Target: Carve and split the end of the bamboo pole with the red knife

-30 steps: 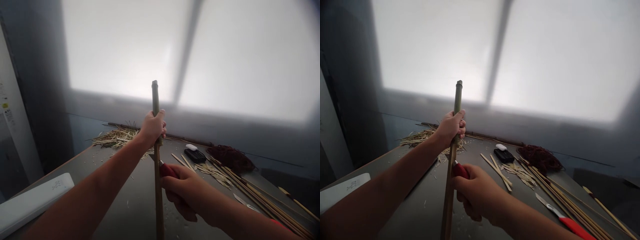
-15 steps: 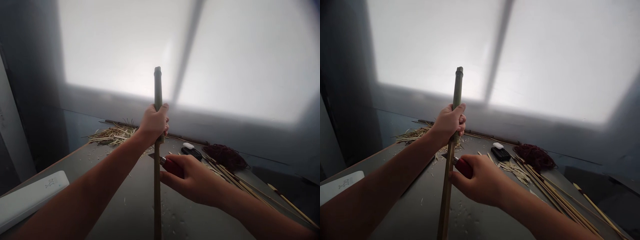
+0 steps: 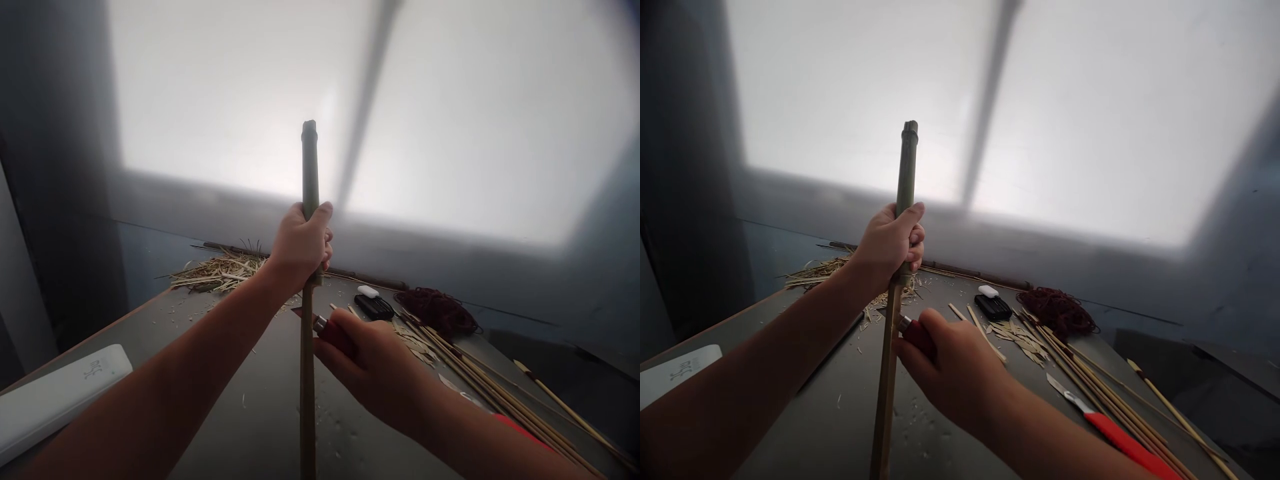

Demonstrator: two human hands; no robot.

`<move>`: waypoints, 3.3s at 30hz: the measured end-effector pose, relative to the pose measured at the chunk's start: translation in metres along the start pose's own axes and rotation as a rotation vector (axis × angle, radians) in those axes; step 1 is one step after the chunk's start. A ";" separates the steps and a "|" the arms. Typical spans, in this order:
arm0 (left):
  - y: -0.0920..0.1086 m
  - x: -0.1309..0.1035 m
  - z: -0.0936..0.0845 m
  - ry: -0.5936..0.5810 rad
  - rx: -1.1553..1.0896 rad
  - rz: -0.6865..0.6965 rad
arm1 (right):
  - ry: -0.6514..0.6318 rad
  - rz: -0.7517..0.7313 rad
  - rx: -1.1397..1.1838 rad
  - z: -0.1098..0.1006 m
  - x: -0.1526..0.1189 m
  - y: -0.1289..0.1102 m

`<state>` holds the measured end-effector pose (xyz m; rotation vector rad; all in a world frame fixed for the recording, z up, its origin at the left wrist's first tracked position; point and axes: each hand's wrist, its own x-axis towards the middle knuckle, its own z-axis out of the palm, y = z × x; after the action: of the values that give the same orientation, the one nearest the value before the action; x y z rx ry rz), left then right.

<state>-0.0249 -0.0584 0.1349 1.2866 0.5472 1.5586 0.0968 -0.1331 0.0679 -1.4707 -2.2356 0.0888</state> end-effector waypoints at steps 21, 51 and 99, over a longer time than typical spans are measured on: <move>0.016 -0.004 0.055 -0.320 -0.027 0.191 | 0.337 -0.040 -0.512 -0.033 0.002 0.018; 0.014 0.025 -0.017 0.141 -0.316 0.092 | 0.024 0.081 0.276 0.002 -0.031 0.079; -0.158 -0.001 -0.011 0.012 0.536 -0.448 | -0.250 0.237 -0.193 -0.028 -0.041 0.172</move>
<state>0.0285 0.0060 0.0003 1.4157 1.2289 1.0771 0.2686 -0.1009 0.0277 -1.9200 -2.3035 0.1426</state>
